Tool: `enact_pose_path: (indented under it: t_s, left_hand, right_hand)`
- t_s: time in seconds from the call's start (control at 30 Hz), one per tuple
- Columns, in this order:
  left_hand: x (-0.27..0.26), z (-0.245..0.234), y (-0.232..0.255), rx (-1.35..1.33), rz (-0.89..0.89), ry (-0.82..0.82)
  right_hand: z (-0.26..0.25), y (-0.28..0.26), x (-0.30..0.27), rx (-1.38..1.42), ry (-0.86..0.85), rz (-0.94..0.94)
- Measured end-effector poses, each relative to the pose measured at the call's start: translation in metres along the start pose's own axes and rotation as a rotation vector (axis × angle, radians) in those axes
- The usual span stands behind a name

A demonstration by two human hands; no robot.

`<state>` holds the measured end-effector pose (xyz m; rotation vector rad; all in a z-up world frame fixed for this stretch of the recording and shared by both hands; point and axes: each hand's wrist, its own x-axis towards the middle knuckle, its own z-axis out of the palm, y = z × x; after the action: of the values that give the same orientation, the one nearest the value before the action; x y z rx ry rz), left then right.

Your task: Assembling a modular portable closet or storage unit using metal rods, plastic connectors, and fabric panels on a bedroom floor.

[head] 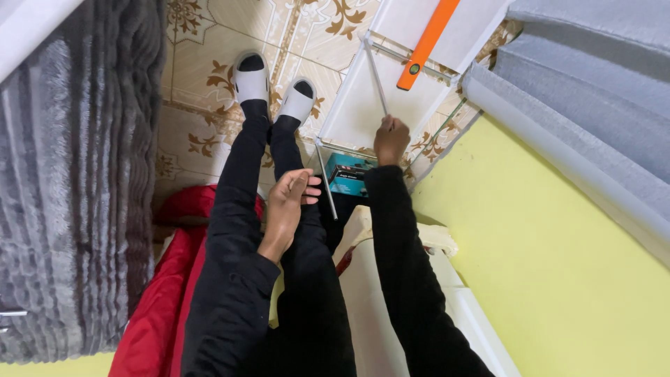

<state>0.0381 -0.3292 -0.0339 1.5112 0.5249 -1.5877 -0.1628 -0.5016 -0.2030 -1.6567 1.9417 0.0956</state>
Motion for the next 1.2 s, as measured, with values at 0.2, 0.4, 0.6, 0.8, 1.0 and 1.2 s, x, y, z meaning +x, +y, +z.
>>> enact_pose_path:
  t_s: [0.2,0.4,0.6,0.8,1.0,1.2]
  left_hand:
    - [0.003,0.008,-0.009,-0.057,0.037,0.012]
    - [0.005,0.022,-0.008,-0.059,0.05,-0.003]
    - [0.005,0.026,-0.009,-0.118,0.087,-0.011]
    - [-0.003,0.005,-0.011,-0.147,0.115,0.011]
    - [-0.021,-0.027,-0.015,-0.192,0.109,0.146]
    - [-0.029,-0.057,-0.042,-0.476,0.257,0.201]
  right_hand:
    - [-0.017,-0.013,0.052,-0.163,-0.003,-0.141]
    - [-0.018,-0.028,0.081,-0.133,-0.03,-0.233]
    - [-0.014,-0.005,0.102,-0.128,-0.021,-0.29]
    - [-0.055,-0.058,0.012,0.523,-0.194,0.355]
    - [-0.005,-0.02,-0.124,0.767,-0.75,0.099]
    - [-0.041,-0.167,-0.226,0.391,-0.758,-0.16]
